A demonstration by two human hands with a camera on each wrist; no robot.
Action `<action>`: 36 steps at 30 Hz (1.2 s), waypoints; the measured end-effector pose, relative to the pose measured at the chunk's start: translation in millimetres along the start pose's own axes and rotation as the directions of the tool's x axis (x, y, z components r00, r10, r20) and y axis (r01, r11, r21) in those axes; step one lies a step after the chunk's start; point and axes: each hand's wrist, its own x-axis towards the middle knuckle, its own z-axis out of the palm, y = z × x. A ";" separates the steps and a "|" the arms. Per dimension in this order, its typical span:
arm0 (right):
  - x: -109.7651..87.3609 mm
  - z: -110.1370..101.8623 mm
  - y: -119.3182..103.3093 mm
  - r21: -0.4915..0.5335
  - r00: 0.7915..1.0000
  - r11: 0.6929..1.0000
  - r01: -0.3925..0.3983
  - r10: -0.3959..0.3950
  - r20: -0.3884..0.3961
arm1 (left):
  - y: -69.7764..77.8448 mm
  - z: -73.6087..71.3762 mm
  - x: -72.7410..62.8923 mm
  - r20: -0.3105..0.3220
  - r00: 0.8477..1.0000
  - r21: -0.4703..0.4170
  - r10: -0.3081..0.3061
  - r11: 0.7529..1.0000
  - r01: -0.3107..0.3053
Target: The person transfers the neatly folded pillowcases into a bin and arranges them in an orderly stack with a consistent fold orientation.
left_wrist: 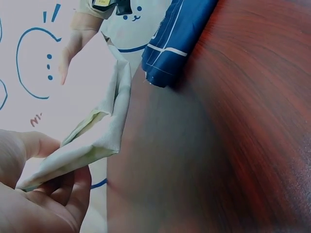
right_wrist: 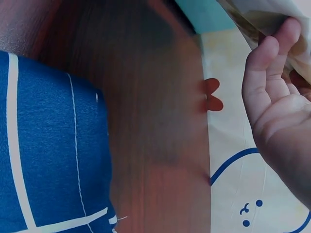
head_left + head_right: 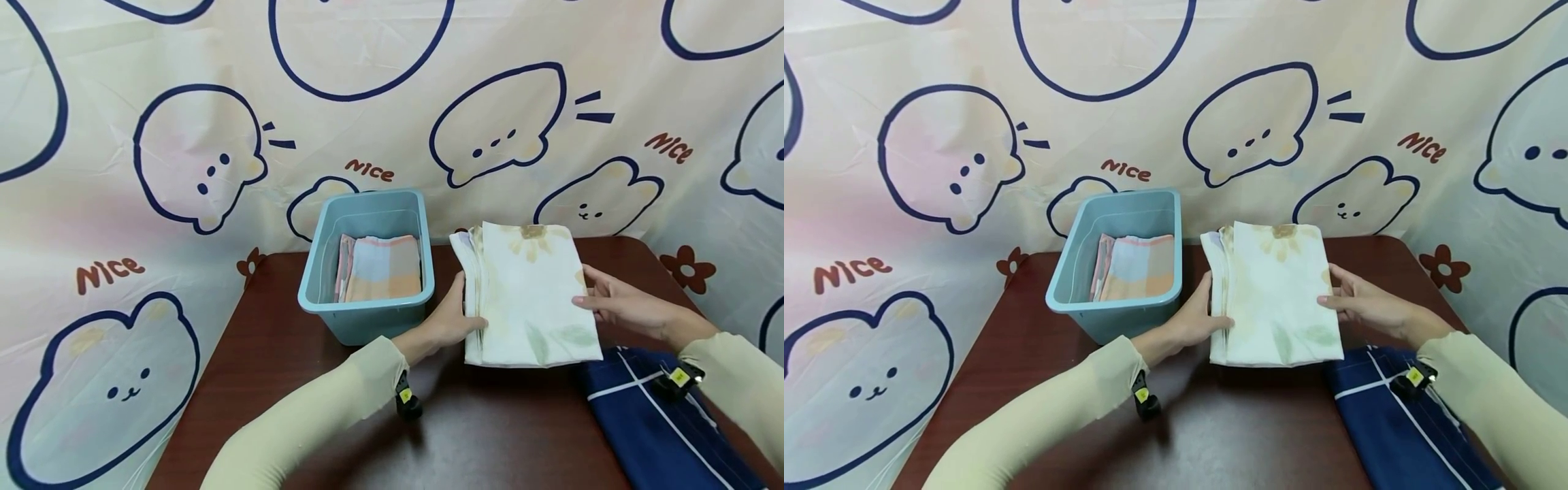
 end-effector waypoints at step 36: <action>-6.1 4.6 -45.5 -0.039 0.996 0.996 0.083 -0.083 0.019 | 38.9 -30.7 -20.7 0.035 0.997 -0.038 0.063 0.997 -0.062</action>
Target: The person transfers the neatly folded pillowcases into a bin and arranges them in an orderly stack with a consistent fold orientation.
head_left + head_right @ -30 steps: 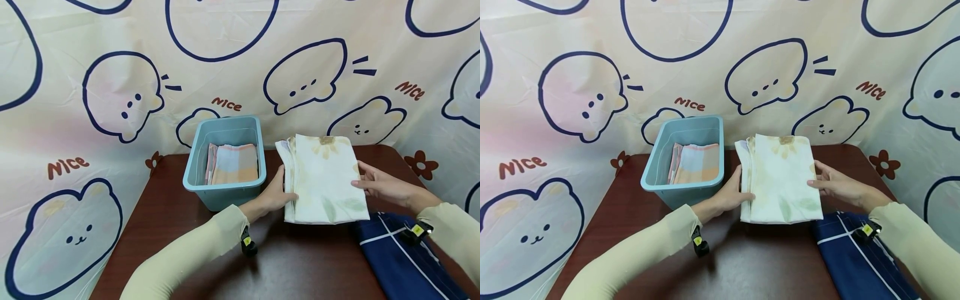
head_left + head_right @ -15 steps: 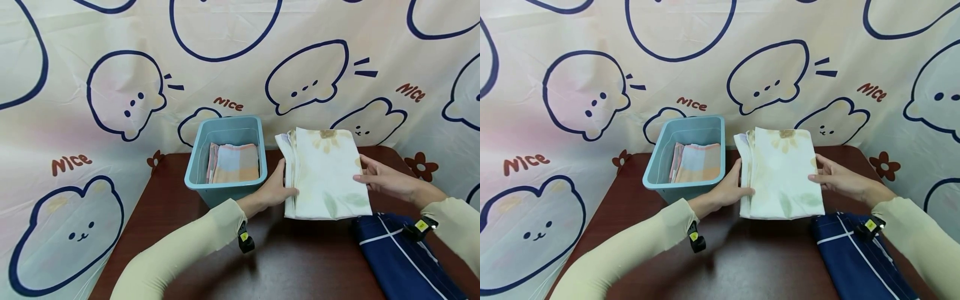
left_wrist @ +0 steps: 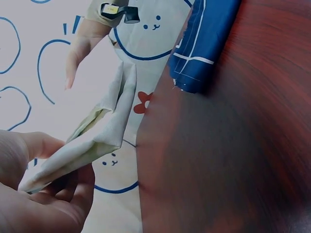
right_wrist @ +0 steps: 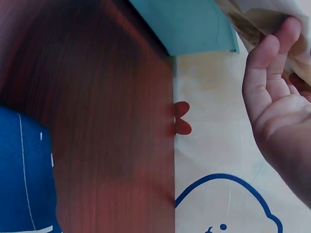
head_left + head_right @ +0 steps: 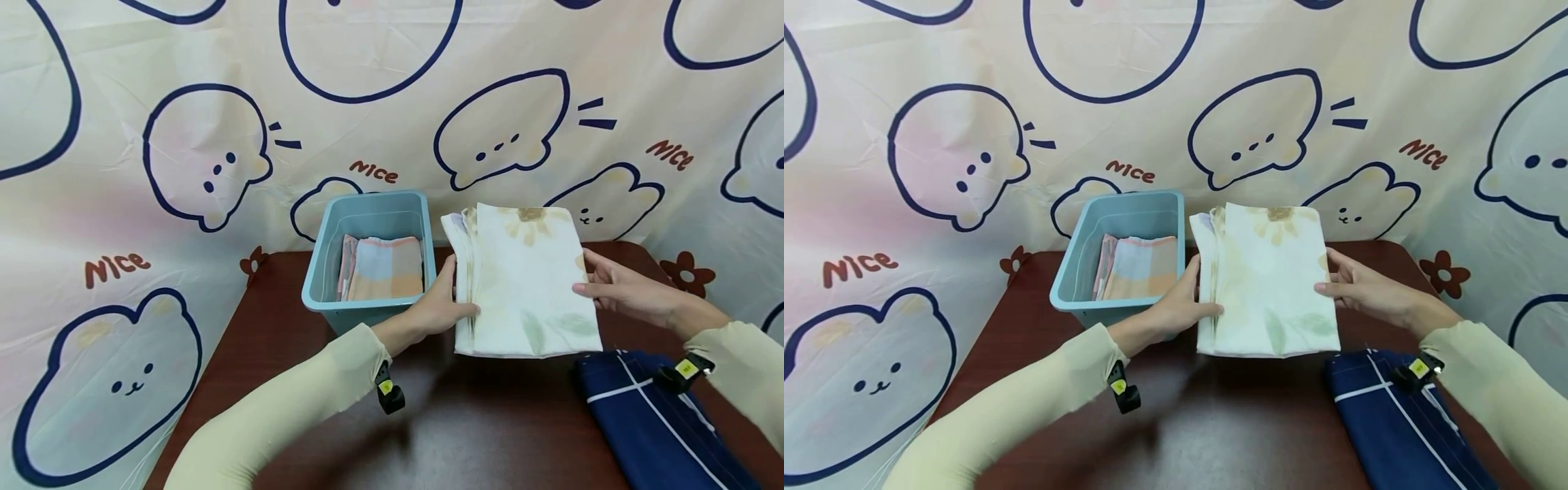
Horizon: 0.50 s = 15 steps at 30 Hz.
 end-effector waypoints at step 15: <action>12.0 14.3 -19.2 0.001 1.000 1.000 -0.003 0.003 0.001 | 1.3 -21.6 -9.2 -0.008 1.000 -0.019 -0.004 1.000 0.004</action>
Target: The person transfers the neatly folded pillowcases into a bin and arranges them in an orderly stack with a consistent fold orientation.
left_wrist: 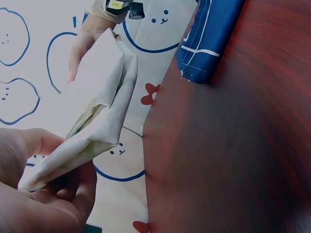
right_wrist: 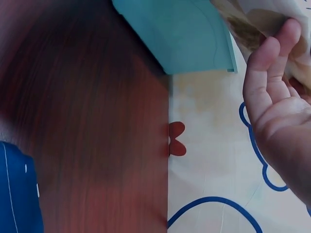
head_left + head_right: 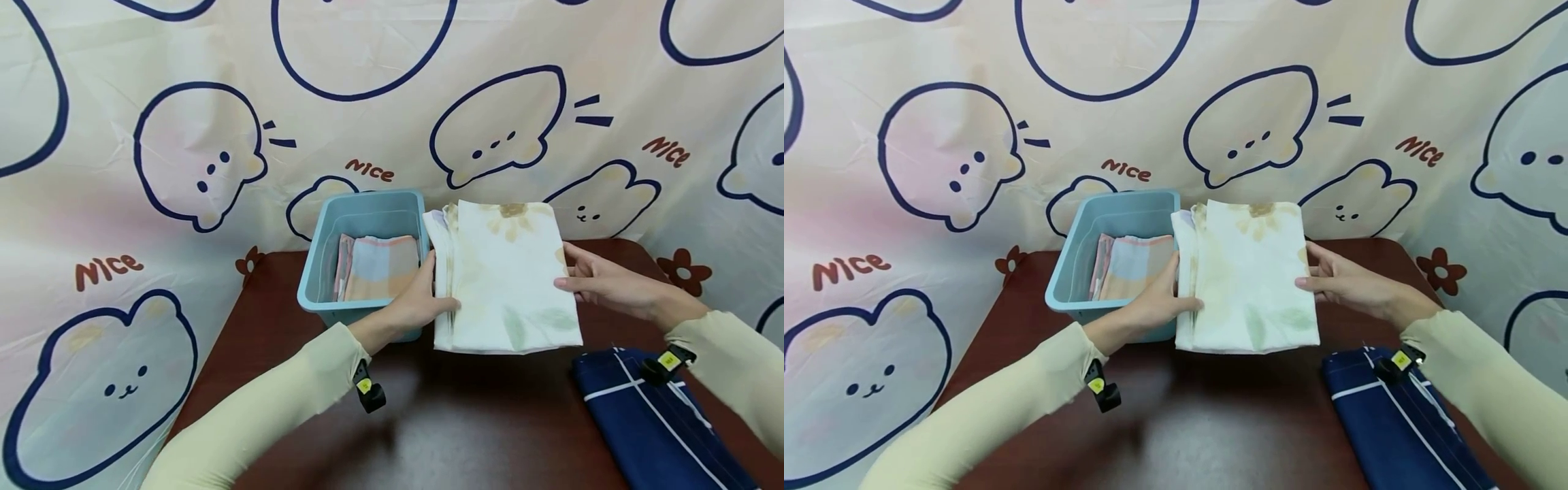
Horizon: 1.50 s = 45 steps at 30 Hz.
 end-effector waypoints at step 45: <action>46.4 34.4 -47.6 0.109 0.991 0.991 0.075 -0.086 0.100 | 21.6 -71.7 -23.9 0.024 0.998 0.050 -0.063 0.997 0.062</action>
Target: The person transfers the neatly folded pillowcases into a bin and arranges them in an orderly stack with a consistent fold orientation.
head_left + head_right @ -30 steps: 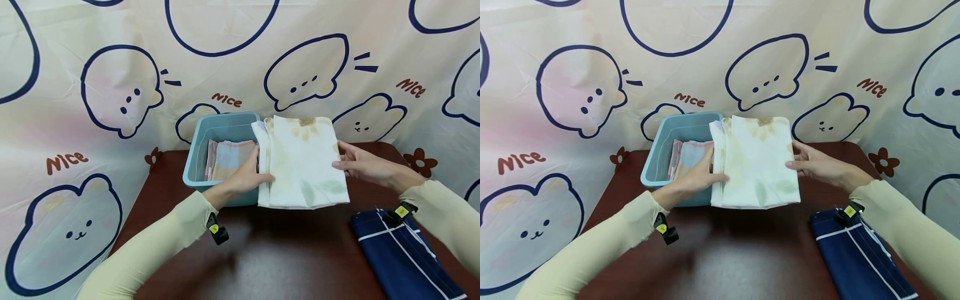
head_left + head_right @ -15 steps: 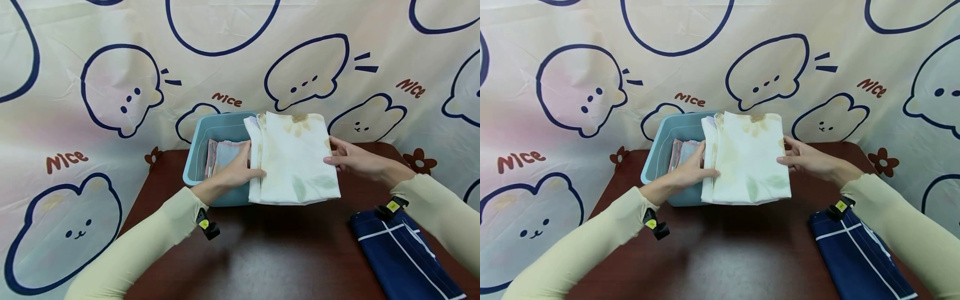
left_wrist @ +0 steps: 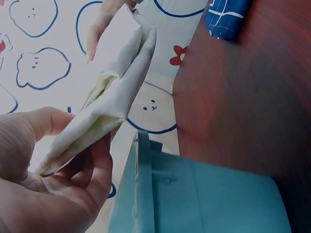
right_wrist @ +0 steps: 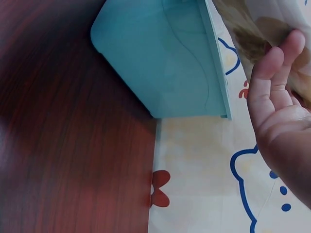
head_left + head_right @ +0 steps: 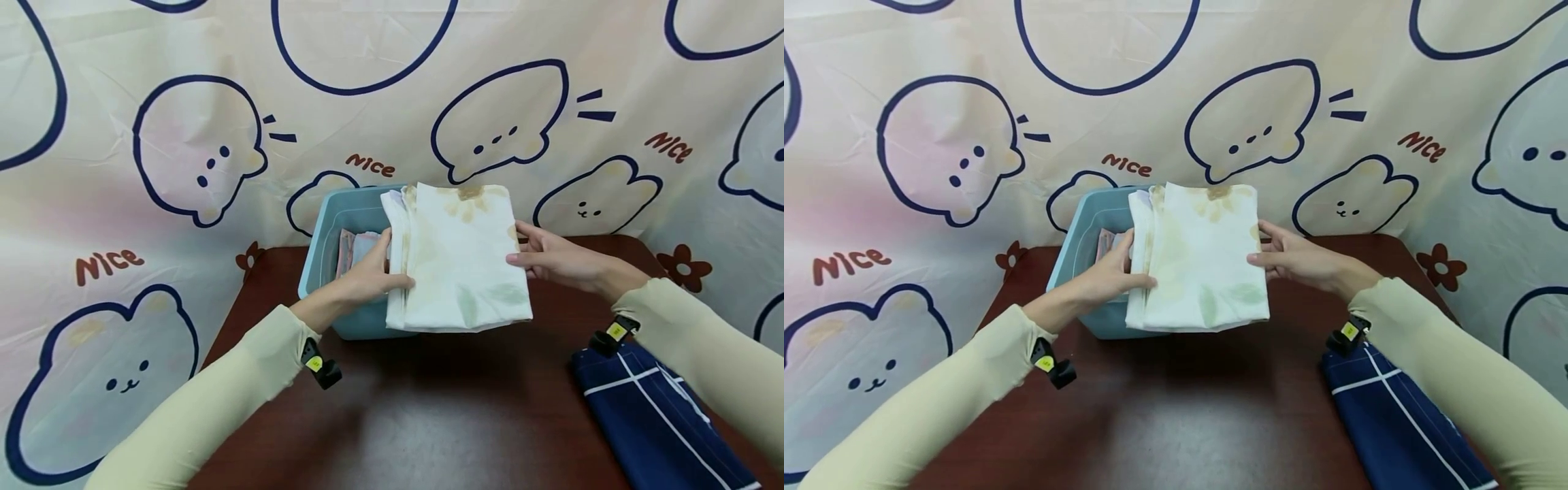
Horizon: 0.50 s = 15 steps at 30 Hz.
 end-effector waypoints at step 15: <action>22.3 14.5 -10.1 -0.003 1.000 1.000 0.008 -0.008 0.027 | -1.0 -27.0 -10.2 0.008 1.000 0.033 -0.021 0.999 0.020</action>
